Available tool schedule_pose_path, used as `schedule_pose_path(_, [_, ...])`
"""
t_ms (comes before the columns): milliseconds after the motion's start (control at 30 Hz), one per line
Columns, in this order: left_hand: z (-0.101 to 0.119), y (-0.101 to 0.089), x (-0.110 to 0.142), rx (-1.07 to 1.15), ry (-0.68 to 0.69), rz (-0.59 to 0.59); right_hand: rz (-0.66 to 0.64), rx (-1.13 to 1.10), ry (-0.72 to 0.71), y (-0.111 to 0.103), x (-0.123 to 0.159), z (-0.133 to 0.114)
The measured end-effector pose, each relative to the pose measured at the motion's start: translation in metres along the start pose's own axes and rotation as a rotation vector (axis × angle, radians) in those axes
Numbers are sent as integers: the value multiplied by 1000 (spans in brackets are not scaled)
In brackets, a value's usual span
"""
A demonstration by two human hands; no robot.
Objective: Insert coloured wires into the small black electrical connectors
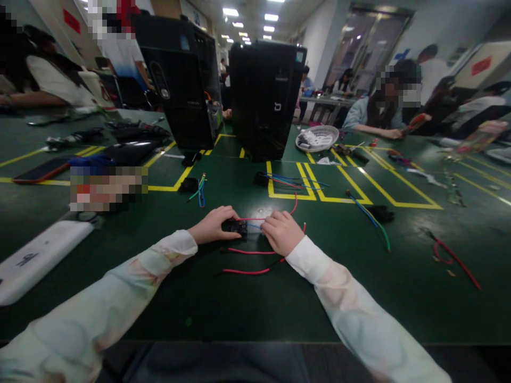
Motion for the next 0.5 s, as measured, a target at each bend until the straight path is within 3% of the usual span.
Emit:
schedule_pose_path(200, [0,0,0,-5,6,5,34,57,95,-3,-1,3])
schedule_pose_path(400, [-1,0,1,-5,8,0,-74,-25,-8,0,1,0])
schedule_pose_path(500, [-1,0,1,-2,16,-7,-17,30,79,-1,2,5])
Point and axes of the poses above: each hand's wrist, its own x-axis away from the middle knuckle, its own y-axis out of the palm, z = x × y, the point moved 2 cm from there along -x, towards the middle knuckle, and after that the axes turned 11 degrees about -x, right-handed, at the moved point
